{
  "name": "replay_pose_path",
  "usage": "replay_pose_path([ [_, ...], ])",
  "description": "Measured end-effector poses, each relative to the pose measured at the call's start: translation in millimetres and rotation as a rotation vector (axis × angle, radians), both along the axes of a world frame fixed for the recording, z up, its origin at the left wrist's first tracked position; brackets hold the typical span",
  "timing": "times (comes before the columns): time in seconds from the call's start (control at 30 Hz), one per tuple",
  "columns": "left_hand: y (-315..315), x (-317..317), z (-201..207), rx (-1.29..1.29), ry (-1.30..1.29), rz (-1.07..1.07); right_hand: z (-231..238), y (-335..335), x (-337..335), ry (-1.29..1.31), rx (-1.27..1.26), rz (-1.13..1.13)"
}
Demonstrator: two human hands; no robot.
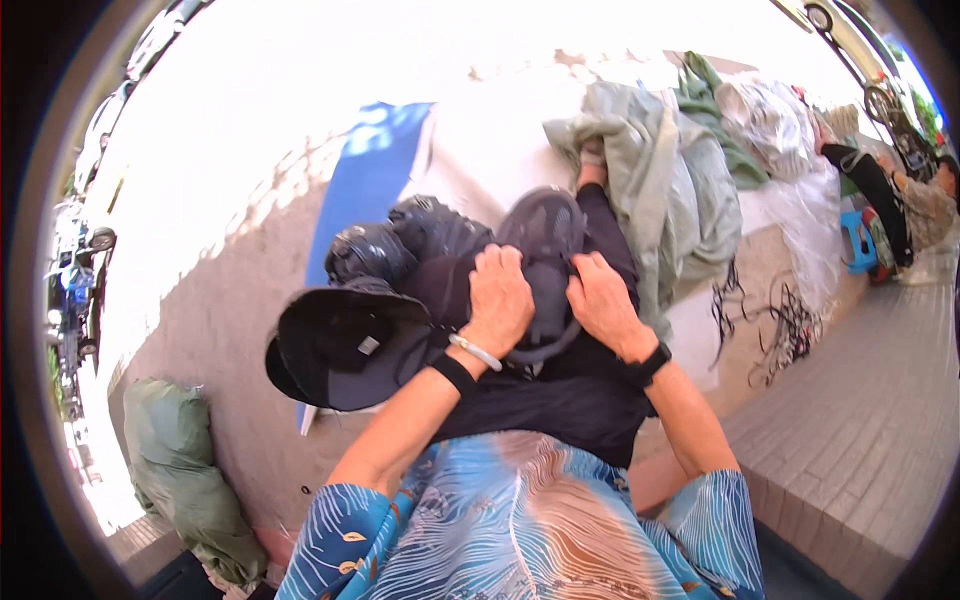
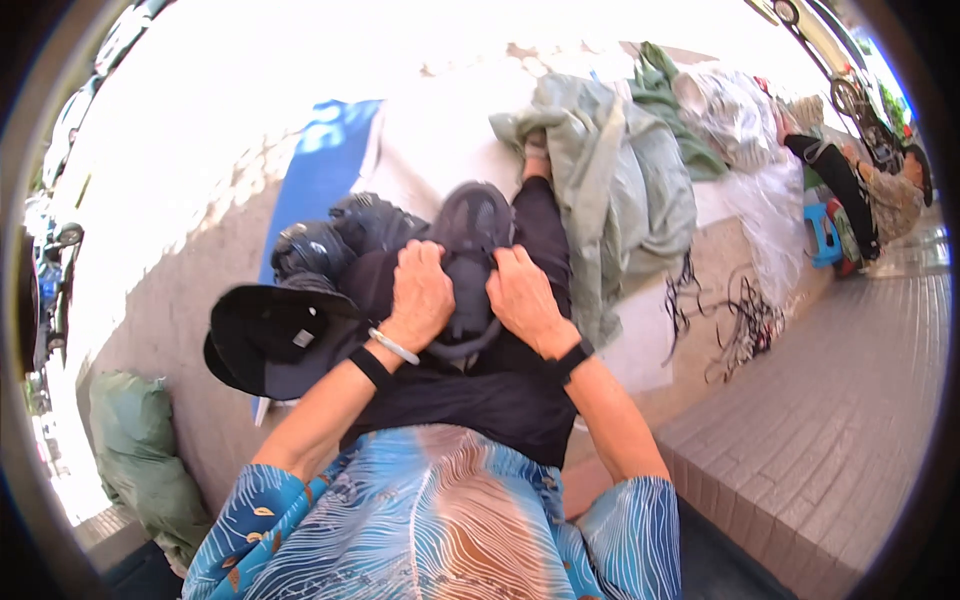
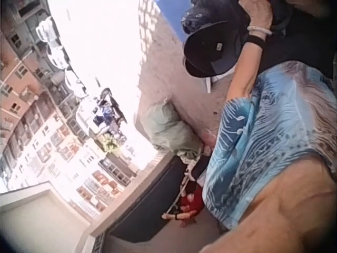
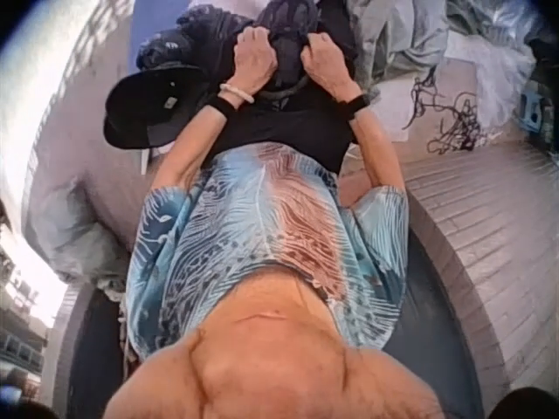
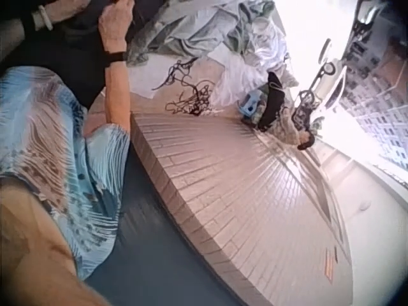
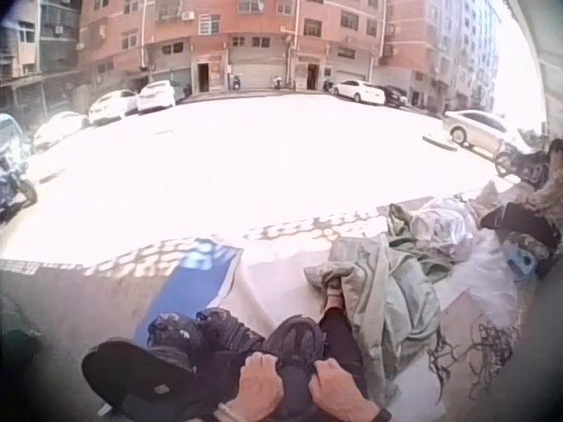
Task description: The recorder is lacing up a black athletic shoe while sitting on the floor.
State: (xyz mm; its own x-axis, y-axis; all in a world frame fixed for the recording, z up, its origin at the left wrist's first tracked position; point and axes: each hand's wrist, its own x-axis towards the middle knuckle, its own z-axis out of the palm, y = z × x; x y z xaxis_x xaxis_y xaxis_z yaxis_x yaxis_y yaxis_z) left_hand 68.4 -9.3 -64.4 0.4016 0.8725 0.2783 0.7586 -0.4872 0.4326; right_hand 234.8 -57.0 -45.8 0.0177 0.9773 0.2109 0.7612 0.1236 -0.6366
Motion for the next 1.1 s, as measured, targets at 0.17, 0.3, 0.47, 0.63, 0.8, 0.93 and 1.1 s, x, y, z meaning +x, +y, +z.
replay_pose_path([
  [0.17,-15,2,-9,-0.055,-0.069,0.009,10,-13,-11,-0.222,-0.169,-0.015],
  [0.3,-31,-2,0,-0.061,-0.164,-0.037,18,-36,-9,-0.222,-0.03,0.015],
  [0.47,-25,2,0,-0.064,-0.121,0.036,-3,-13,1,-0.113,0.099,0.016],
  [0.63,-15,7,0,-0.081,-0.111,0.065,2,-11,-3,-0.132,0.132,-0.042],
  [0.8,-1,1,-9,-0.117,-0.182,0.021,17,-13,-19,-0.276,0.072,-0.007],
  [0.93,-5,-1,-10,-0.139,-0.18,0.034,17,-12,-22,-0.53,-0.049,0.021],
  [1.1,-9,1,-11,-0.119,-0.119,0.05,19,-1,-28,-0.683,0.002,0.022],
])
